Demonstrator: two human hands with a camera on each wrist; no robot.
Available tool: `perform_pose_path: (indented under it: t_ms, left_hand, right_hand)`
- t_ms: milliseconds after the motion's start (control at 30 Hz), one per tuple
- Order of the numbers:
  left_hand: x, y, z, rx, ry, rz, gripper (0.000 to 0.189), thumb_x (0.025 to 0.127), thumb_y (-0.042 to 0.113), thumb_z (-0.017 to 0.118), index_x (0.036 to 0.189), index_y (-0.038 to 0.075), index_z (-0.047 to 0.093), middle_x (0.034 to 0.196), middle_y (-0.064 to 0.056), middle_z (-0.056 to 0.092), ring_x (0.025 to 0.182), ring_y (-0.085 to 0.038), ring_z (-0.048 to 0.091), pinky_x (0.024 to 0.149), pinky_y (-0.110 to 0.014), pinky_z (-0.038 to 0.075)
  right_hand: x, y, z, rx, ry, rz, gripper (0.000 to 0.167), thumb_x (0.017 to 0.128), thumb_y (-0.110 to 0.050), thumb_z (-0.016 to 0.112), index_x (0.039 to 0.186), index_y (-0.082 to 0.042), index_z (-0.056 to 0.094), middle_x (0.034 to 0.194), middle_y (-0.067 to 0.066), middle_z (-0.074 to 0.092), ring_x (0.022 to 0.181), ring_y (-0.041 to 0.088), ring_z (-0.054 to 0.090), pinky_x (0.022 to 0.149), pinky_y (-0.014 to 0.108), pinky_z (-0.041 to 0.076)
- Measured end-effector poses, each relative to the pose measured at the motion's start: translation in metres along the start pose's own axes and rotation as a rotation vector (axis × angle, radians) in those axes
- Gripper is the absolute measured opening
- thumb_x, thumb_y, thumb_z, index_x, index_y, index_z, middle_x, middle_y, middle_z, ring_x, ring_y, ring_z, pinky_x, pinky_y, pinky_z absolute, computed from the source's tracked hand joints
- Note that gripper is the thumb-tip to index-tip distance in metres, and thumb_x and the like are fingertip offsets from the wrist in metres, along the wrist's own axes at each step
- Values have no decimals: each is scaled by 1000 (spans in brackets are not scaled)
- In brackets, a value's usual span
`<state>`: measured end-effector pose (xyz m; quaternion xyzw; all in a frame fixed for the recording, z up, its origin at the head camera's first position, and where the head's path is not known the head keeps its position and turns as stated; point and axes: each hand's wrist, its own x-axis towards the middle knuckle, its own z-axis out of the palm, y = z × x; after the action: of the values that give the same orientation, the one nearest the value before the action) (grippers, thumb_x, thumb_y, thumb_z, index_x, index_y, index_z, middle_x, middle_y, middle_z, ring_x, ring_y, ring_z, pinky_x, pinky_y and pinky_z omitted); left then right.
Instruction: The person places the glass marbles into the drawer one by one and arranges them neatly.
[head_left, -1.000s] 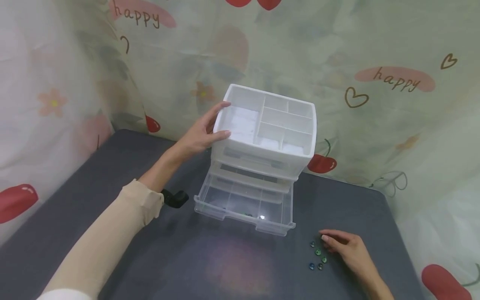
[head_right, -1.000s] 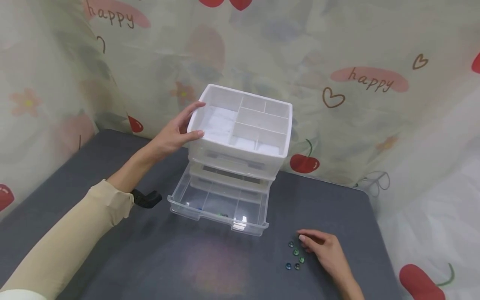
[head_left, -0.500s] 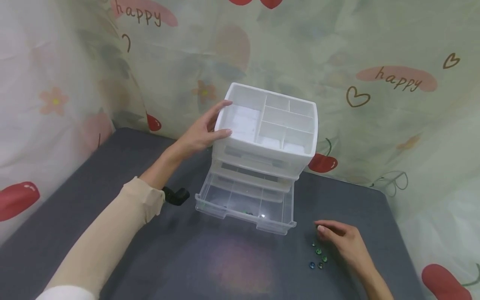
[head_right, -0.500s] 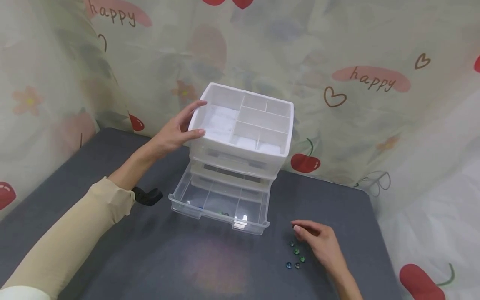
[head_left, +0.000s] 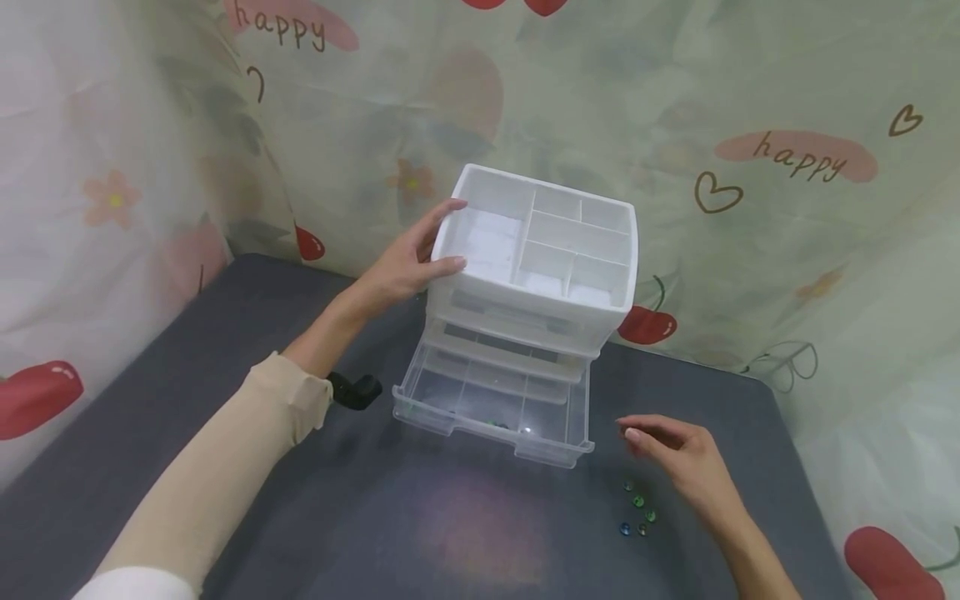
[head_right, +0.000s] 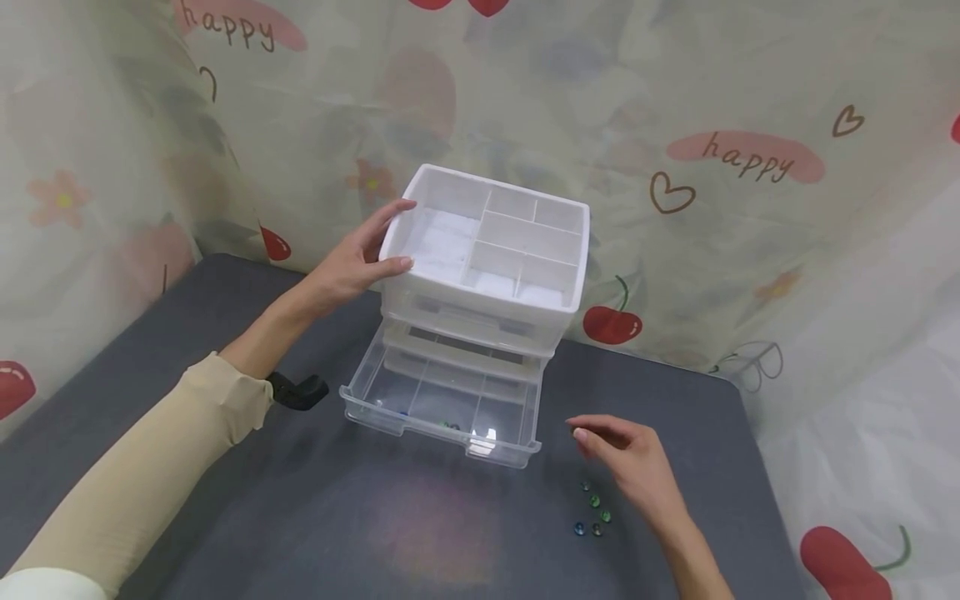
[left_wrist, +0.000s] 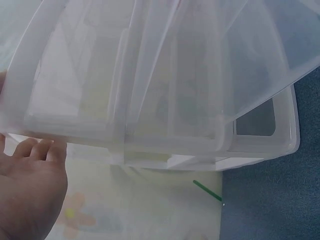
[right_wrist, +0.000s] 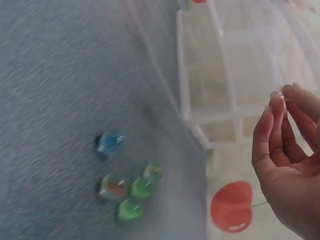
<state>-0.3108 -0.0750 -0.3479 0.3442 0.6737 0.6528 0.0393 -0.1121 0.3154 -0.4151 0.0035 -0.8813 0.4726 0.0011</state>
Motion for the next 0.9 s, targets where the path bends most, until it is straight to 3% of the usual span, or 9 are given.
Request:
perform_pose_path:
  t_ms: [233,567,900]
  left_hand:
    - [1,0,0,0,4,-8,73,96,2,62,157,17,26,163,3,18,146,-22,25,105,-37,37]
    - [2,-3,3,9,8,-4,72,96,2,62,157,17,27,163,1,19,146,-22,26,105,-37,37]
    - [-1,-1,2,18,12,-11,69,99,5,59,157,18,26,165,3,13,150,-6,6,117,-42,21]
  right_hand:
    - [7,-23,2,15,-35,-31,33,93,-33,71,118,-12,73,100,4,74,89,17,67,80,31,53]
    - [16,-48,9,101,-82,-76,34,93,-27,72,118,-5,71,110,7,73,96,19,70,84,30,54]
    - [37,-69,25,158,-121,-181,28,94,-17,70,115,1,71,105,17,72,91,27,69,81,31,55]
